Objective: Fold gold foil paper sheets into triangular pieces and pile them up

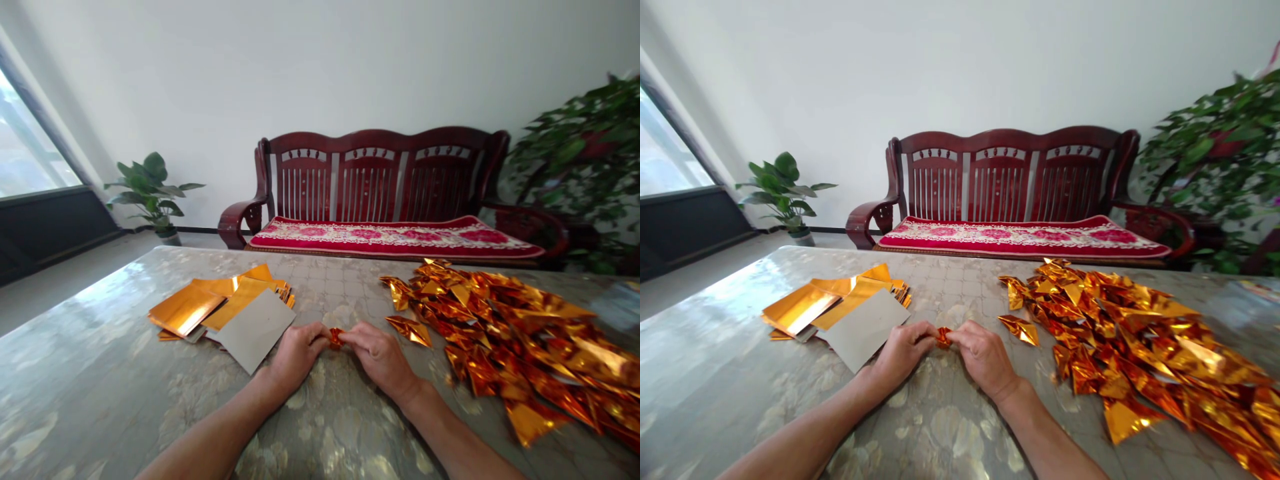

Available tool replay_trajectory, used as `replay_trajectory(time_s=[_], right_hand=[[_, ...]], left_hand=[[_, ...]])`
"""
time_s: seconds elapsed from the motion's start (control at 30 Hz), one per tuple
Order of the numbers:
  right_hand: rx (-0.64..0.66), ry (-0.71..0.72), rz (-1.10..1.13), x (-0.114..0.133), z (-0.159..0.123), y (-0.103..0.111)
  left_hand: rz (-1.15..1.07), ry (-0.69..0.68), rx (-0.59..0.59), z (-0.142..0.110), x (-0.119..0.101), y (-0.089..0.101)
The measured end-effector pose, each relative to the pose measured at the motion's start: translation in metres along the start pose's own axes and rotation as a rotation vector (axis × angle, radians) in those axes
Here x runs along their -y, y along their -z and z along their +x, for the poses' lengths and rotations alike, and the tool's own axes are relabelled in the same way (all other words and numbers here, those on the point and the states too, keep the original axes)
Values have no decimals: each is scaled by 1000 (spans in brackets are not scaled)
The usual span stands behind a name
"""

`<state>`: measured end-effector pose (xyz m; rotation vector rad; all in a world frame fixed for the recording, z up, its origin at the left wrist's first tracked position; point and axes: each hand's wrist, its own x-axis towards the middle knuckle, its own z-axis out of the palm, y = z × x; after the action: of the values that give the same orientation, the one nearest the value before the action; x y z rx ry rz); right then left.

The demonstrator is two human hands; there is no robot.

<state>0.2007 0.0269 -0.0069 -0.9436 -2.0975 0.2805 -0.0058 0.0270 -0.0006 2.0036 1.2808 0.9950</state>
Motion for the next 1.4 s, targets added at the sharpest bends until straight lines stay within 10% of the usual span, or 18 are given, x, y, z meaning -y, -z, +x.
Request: replay_trajectory(time_s=[0.87, 1.4], right_hand=[[-97, -74, -100, 8, 1, -6], [-25, -196, -166, 11, 6, -2]], left_hand=[[-278, 223, 43, 7, 7, -9], [-143, 45, 47, 4, -5, -4]])
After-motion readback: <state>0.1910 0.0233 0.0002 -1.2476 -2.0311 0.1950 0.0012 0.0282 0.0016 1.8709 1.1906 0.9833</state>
